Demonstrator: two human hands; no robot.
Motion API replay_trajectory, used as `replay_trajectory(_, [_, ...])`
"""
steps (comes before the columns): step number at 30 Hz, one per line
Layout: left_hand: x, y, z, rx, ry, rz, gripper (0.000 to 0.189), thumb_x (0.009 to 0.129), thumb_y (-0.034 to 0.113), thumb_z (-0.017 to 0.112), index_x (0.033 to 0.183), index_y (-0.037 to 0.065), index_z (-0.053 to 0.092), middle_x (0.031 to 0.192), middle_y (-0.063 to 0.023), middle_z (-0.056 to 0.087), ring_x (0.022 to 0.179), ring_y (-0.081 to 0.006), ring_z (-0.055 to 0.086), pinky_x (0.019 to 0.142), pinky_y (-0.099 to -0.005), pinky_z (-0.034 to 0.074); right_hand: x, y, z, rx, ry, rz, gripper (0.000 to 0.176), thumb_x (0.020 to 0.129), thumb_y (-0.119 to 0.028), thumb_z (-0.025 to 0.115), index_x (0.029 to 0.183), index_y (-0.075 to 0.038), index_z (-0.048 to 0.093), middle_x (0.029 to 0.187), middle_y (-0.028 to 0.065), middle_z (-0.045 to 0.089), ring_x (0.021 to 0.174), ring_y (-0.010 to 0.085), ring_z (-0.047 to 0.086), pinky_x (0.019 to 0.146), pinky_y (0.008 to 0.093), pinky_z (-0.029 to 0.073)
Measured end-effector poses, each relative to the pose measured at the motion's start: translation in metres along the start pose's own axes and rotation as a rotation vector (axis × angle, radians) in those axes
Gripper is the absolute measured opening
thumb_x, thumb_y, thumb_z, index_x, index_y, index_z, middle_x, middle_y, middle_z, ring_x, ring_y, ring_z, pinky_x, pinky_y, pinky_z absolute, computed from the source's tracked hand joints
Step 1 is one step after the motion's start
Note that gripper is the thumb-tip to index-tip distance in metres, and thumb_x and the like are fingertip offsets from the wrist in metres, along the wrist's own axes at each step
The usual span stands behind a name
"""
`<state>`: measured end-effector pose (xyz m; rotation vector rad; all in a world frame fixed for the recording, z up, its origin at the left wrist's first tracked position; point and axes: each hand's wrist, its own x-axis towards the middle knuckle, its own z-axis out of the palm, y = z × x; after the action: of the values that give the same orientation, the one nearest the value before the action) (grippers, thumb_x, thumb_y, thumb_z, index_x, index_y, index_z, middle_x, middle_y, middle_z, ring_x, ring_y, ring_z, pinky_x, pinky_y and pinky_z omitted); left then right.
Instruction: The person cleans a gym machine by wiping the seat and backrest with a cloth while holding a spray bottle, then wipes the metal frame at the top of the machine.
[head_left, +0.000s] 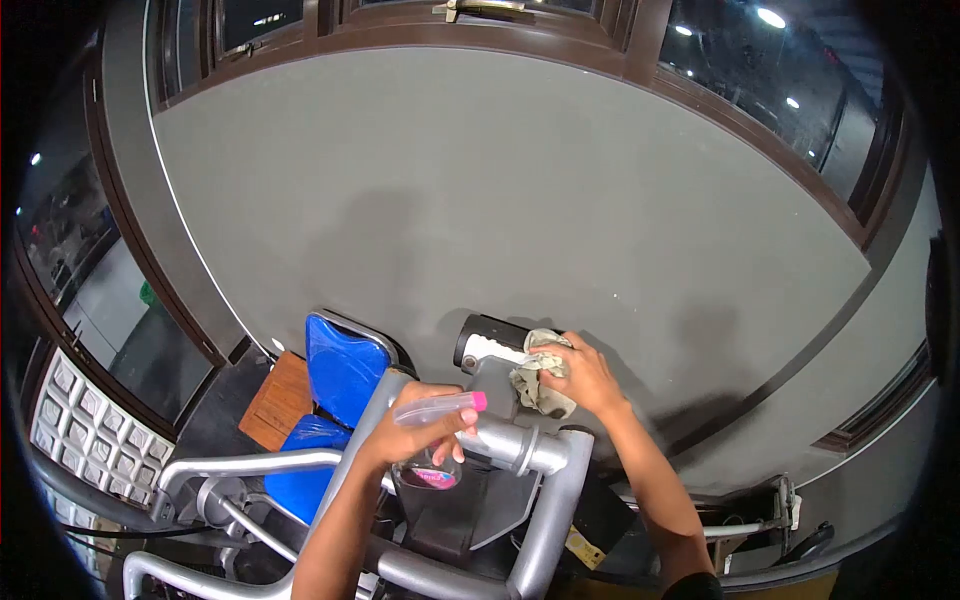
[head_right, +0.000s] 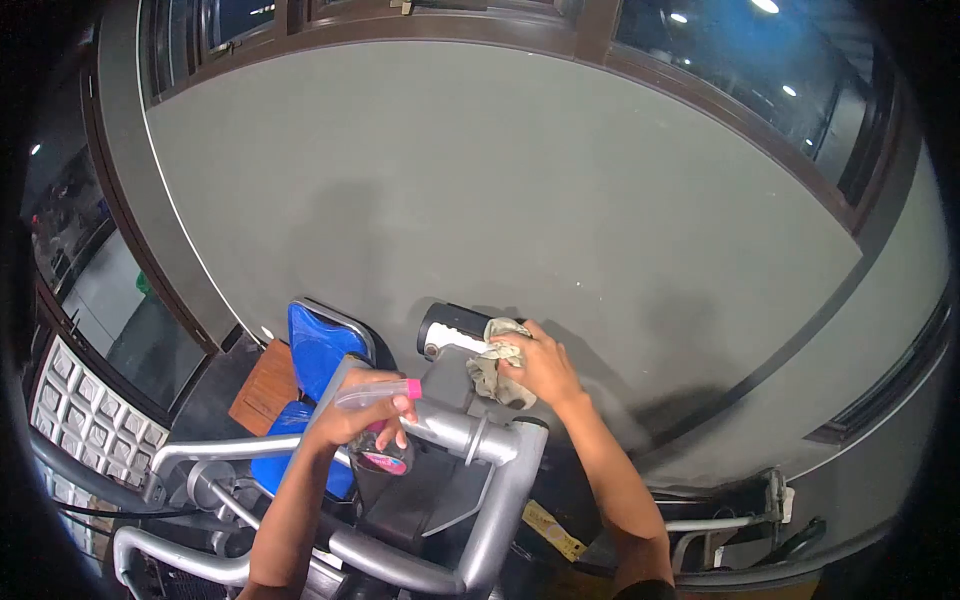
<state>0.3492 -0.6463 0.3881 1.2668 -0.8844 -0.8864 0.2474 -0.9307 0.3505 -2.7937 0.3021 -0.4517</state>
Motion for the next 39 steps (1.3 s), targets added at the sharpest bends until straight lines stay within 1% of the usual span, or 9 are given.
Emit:
replay_trajectory(6, [0.000, 0.008, 0.003, -0.063, -0.012, -0.015, 0.031, 0.090, 0.027, 0.068, 0.085, -0.003, 0.063, 0.078, -0.0092, 0.065, 0.045, -0.0133, 0.057, 0.051, -0.0283, 0.052, 0.042, -0.008, -0.010, -0.102, -0.119, 0.193, 0.042, 0.074, -0.037, 0.074, 0.114, -0.023, 0.070, 0.124, 0.0192, 0.059, 0.104, 0.0381, 0.063, 0.088, 0.0482, 0.051])
replay_trajectory(11, [-0.001, 0.007, 0.005, -0.002, -0.001, -0.033, 0.031, 0.090, 0.026, 0.068, 0.083, -0.003, 0.063, 0.071, -0.0079, 0.063, 0.045, -0.0124, 0.056, 0.051, -0.0280, 0.052, 0.112, -0.023, 0.047, 0.099, -0.176, -0.079, 0.052, 0.078, -0.043, 0.069, 0.119, -0.012, 0.067, 0.120, 0.0203, 0.061, 0.115, 0.0363, 0.057, 0.097, 0.0479, 0.046])
replay_trajectory(18, [-0.001, 0.003, 0.006, 0.022, 0.015, -0.011, 0.029, 0.090, 0.025, 0.068, 0.080, -0.003, 0.063, 0.067, -0.0071, 0.062, 0.044, -0.0119, 0.056, 0.050, -0.0273, 0.051, 0.075, -0.015, 0.013, -0.083, -0.183, 0.133, 0.057, 0.079, -0.046, 0.064, 0.120, -0.007, 0.066, 0.121, 0.0241, 0.060, 0.118, 0.0389, 0.055, 0.102, 0.0476, 0.043])
replay_trajectory(27, [-0.001, 0.002, 0.004, -0.021, 0.014, -0.031, 0.030, 0.090, 0.026, 0.067, 0.083, -0.003, 0.063, 0.075, -0.0082, 0.065, 0.046, -0.0133, 0.058, 0.049, -0.0266, 0.050, -0.015, 0.011, 0.006, 0.258, 0.132, 0.315, 0.050, 0.078, -0.036, 0.066, 0.114, -0.002, 0.066, 0.125, 0.0271, 0.059, 0.122, 0.0454, 0.051, 0.102, 0.0450, 0.043])
replay_trajectory(30, [-0.001, 0.004, 0.005, -0.002, 0.004, -0.018, 0.030, 0.091, 0.027, 0.066, 0.083, -0.002, 0.063, 0.075, -0.0084, 0.065, 0.047, -0.0139, 0.059, 0.049, -0.0261, 0.049, -0.036, 0.019, 0.017, 0.301, 0.221, 0.274, 0.043, 0.080, -0.030, 0.065, 0.114, -0.003, 0.066, 0.113, 0.0250, 0.065, 0.115, 0.0401, 0.058, 0.097, 0.0417, 0.046])
replay_trajectory(32, [-0.001, 0.006, 0.005, 0.011, 0.013, -0.020, 0.031, 0.091, 0.027, 0.066, 0.082, -0.002, 0.063, 0.075, -0.0086, 0.065, 0.047, -0.0142, 0.059, 0.049, -0.0264, 0.049, -0.042, 0.034, 0.039, 0.795, 0.431, 0.496, 0.038, 0.083, -0.024, 0.061, 0.114, -0.002, 0.065, 0.100, 0.0212, 0.069, 0.104, 0.0315, 0.064, 0.090, 0.0378, 0.048])
replay_trajectory(34, [-0.002, 0.004, 0.005, 0.023, 0.015, -0.032, 0.031, 0.091, 0.028, 0.065, 0.082, -0.002, 0.063, 0.075, -0.0088, 0.065, 0.047, -0.0145, 0.059, 0.049, -0.0268, 0.050, -0.035, 0.068, 0.087, 0.745, 0.539, 0.451, 0.036, 0.086, -0.017, 0.057, 0.117, -0.001, 0.062, 0.096, 0.0179, 0.069, 0.095, 0.0246, 0.065, 0.084, 0.0352, 0.049])
replay_trajectory(36, [-0.001, 0.003, 0.004, 0.023, 0.015, -0.005, 0.033, 0.092, 0.029, 0.063, 0.082, -0.002, 0.063, 0.074, -0.0093, 0.064, 0.047, -0.0152, 0.060, 0.050, -0.0276, 0.050, -0.020, 0.091, 0.133, 0.925, 0.516, 0.512, 0.037, 0.086, -0.015, 0.055, 0.120, -0.002, 0.060, 0.108, 0.0177, 0.067, 0.100, 0.0284, 0.063, 0.086, 0.0359, 0.048])
replay_trajectory(39, [-0.002, 0.002, 0.005, 0.030, 0.022, 0.015, 0.034, 0.093, 0.029, 0.062, 0.083, -0.003, 0.062, 0.073, -0.0100, 0.064, 0.049, -0.0165, 0.061, 0.050, -0.0273, 0.049, -0.015, 0.037, 0.091, 0.718, 0.580, 0.332, 0.039, 0.084, -0.012, 0.062, 0.122, -0.003, 0.059, 0.122, 0.0167, 0.060, 0.111, 0.0307, 0.059, 0.092, 0.0357, 0.046])
